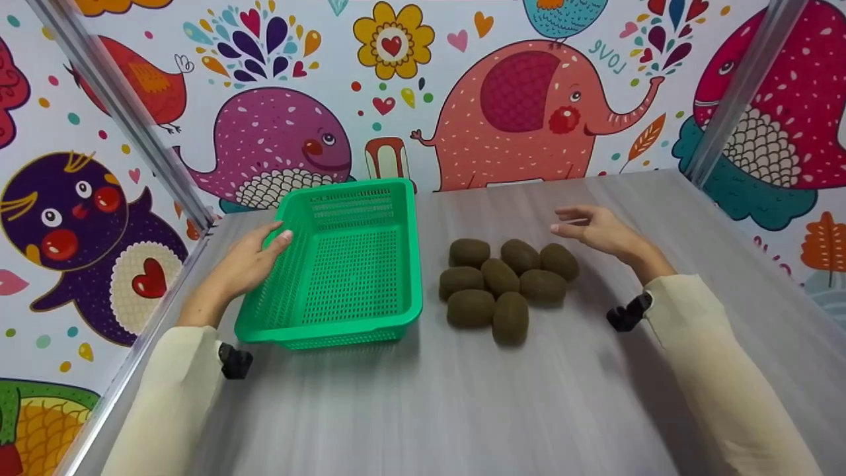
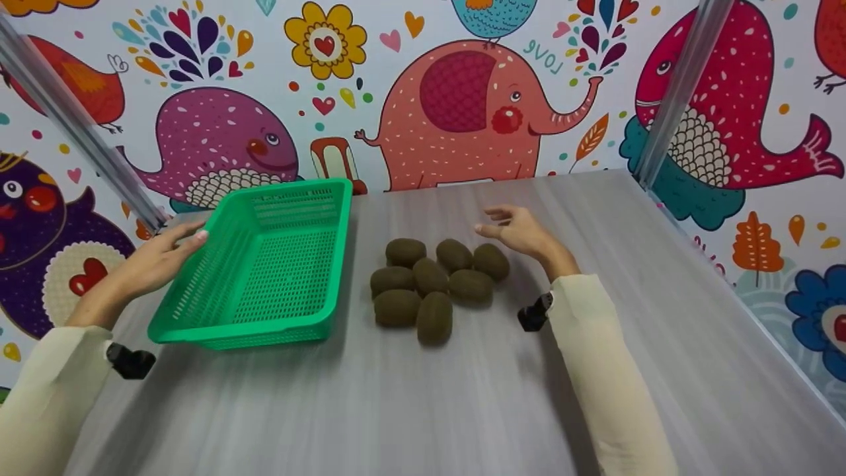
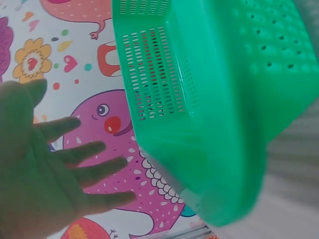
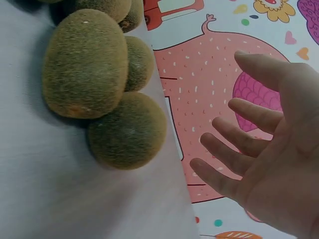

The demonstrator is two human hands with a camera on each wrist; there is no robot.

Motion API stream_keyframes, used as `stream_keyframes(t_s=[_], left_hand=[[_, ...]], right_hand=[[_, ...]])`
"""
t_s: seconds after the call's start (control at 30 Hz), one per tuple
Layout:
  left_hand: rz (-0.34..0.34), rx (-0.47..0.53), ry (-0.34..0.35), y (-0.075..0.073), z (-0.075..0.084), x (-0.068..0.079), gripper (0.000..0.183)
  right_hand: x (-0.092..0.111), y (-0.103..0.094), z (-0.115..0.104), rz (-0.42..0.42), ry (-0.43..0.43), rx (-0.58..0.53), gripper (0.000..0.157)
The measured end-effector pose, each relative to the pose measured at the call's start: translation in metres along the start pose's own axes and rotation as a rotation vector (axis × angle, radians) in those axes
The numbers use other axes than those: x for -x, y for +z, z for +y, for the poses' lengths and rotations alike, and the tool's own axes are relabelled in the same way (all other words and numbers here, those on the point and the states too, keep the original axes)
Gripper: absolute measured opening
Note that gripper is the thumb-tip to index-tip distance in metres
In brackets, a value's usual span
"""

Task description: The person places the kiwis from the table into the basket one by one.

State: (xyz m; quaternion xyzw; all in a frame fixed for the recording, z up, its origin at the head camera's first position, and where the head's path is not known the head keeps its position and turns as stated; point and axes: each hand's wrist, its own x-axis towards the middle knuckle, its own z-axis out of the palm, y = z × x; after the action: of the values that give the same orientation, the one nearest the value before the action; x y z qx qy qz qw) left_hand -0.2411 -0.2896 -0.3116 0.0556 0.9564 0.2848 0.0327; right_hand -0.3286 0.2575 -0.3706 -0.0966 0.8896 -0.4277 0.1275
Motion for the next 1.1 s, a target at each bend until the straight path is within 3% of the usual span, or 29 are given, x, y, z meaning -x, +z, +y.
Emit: stream_keyframes(t_s=[0.3, 0.57, 0.83, 1.1], left_hand=[[-0.001, 0.127, -0.050, 0.001, -0.023, 0.023, 0.069], [0.006, 0.336, -0.175, 0.010, -0.046, 0.039, 0.070], [0.084, 0.460, -0.257, 0.022, -0.062, 0.047, 0.065], [0.115, 0.682, -0.268, 0.029, -0.075, 0.050, 0.061]], right_hand=[[0.006, 0.005, 0.020, -0.009, 0.021, -0.138, 0.074], [0.011, 0.015, 0.038, -0.029, 0.075, -0.191, 0.076], [0.015, 0.026, 0.049, -0.015, 0.113, -0.241, 0.077], [0.014, 0.035, 0.052, 0.007, 0.127, -0.247, 0.080]])
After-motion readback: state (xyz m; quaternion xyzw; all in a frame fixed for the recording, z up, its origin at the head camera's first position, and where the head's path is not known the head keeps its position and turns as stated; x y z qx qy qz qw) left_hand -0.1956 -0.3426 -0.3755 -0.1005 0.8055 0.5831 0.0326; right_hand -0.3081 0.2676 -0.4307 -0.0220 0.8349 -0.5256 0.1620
